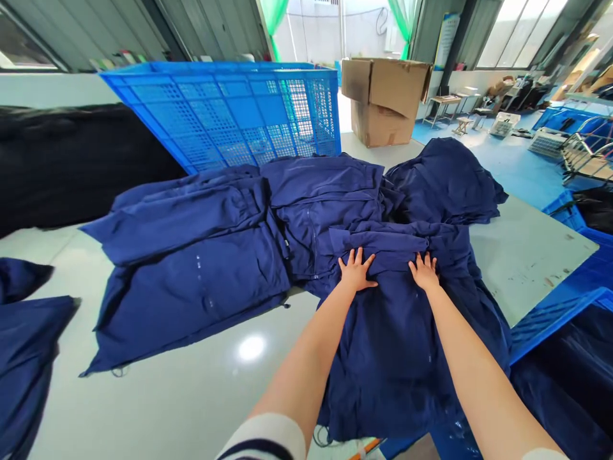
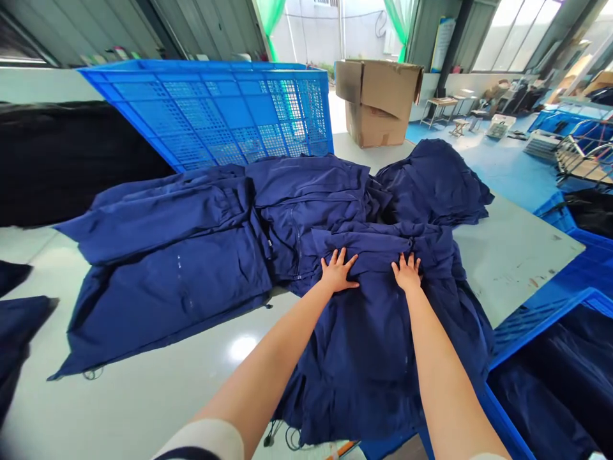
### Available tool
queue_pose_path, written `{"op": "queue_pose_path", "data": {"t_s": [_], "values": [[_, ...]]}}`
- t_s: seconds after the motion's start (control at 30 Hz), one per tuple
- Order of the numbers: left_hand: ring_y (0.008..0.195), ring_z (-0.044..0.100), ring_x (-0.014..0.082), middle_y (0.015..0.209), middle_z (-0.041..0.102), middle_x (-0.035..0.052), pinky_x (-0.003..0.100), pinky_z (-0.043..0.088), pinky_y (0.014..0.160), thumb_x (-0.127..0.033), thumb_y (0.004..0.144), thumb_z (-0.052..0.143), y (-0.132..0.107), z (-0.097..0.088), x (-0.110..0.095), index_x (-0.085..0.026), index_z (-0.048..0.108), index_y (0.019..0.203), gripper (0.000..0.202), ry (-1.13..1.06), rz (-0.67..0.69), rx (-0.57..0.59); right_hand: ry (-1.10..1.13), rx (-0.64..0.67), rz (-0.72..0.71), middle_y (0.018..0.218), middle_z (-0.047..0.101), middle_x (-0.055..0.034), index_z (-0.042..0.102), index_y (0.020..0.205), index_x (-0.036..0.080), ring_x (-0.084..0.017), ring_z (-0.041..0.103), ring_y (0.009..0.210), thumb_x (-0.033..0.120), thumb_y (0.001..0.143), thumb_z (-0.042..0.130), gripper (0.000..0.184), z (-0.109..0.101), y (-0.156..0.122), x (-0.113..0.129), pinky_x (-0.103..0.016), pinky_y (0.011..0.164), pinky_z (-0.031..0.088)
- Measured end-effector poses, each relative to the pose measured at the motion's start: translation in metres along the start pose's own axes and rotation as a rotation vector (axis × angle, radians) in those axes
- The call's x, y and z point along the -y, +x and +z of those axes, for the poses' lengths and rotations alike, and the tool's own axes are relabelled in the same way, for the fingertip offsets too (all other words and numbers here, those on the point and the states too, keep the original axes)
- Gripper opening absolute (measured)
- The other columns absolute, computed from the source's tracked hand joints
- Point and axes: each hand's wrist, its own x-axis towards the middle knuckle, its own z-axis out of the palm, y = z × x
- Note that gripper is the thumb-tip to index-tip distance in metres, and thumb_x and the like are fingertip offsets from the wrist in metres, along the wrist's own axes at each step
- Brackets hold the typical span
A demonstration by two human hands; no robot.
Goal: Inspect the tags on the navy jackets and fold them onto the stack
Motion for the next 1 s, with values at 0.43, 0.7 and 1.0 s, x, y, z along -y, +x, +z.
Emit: {"op": "queue_pose_path", "data": {"t_s": [0.43,0.7,1.0], "values": [[0.15,0.01,0.0311,0.161,0.019,0.0156,0.057,0.014,0.118,-0.024,0.084,0.059,-0.154,0.048,0.069,-0.025,0.028,0.152,0.074,0.023,0.091,-0.267,-0.019,-0.172,-0.16,0.158,0.022,-0.0193,0.03,0.151,0.018,-0.039,0.023,0.144,0.034,0.097,0.031,0.057,-0.005,-0.087,0.049,-0.067,0.107,0.028],[0.147,0.022,0.0304,0.155,0.035,0.0149,0.052,0.021,0.119,-0.017,0.081,0.057,-0.25,0.071,0.152,-0.023,0.039,0.147,0.069,0.061,-0.072,-0.274,-0.11,-0.095,-0.573,0.158,0.027,-0.0158,0.041,0.145,0.02,-0.033,0.02,0.146,0.027,0.091,0.051,0.055,0.034,-0.194,0.161,-0.056,0.114,0.022],[0.136,0.042,0.0263,0.141,0.052,0.0131,0.043,0.036,0.112,-0.013,0.082,0.054,-0.406,0.093,0.263,-0.021,0.054,0.133,0.051,-0.061,-0.184,-0.205,-0.127,0.134,-0.737,0.154,0.037,-0.0144,0.041,0.146,0.016,-0.026,0.033,0.142,0.024,0.091,0.049,0.056,0.127,-0.327,0.273,-0.039,0.112,0.032]]}}
